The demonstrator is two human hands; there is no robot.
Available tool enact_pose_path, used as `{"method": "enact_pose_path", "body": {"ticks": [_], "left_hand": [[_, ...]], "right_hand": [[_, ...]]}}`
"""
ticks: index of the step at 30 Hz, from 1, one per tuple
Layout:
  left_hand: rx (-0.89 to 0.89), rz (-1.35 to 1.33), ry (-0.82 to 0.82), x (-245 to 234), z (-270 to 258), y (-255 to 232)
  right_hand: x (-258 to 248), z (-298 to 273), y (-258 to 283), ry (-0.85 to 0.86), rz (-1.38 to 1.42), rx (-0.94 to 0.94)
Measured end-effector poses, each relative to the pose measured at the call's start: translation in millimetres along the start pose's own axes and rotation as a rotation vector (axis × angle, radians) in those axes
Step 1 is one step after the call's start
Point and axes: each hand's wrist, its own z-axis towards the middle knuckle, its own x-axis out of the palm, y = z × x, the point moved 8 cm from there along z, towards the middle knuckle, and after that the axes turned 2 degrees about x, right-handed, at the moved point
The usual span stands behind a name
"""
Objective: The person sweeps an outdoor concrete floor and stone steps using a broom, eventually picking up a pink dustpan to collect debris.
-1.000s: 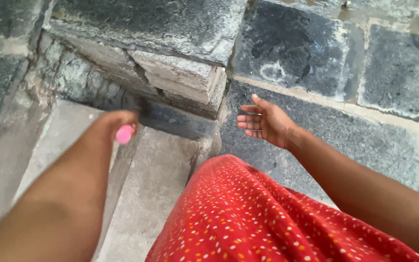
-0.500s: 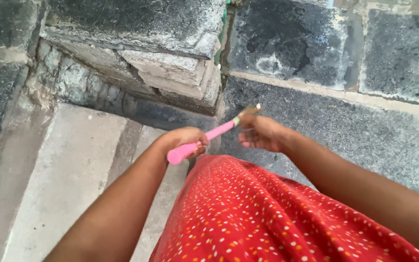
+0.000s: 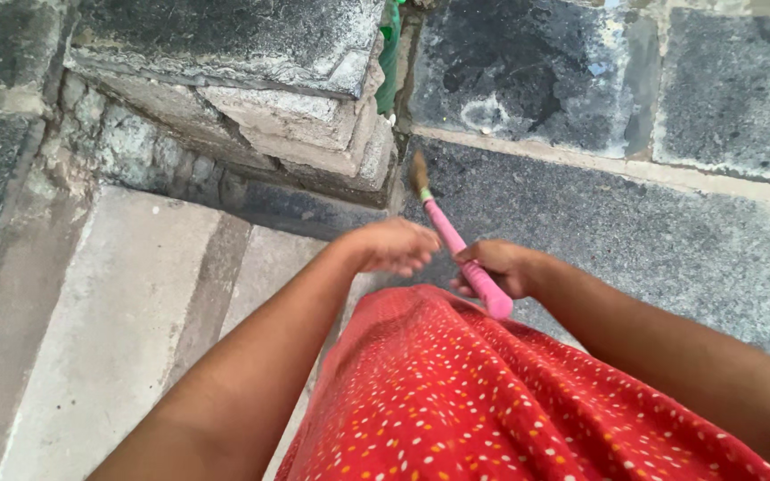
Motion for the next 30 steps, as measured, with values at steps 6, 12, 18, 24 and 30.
{"method": "enact_pose_path", "body": {"ticks": [6,12,18,24,30], "left_hand": [[-0.023,-0.154,-0.300,-63.5,29.3,48.6],[-0.072,-0.227,-0.297,-76.4,40.9,41.3],[-0.039,-0.169,-0.289,-94.5,72.5,-11.8],[0.059,-0.076,-0.282,-139.7,113.2,-65.0],[0.065,-0.041,-0.271,-204.6,142.5,-94.4]], "right_hand": [[-91.4,22.8,-19.4,-0.036,0.028,0.033],[-115.0,-9.0,-9.7,-0.218,0.254,-0.098],[-43.3,-51.3,53.5,-0.129,0.380,-0.287],[-44.8,14.9,102.5,-0.111,0.075,-0.163],[-61.1,90.2,101.8,-0.148,0.102,-0.081]]}}
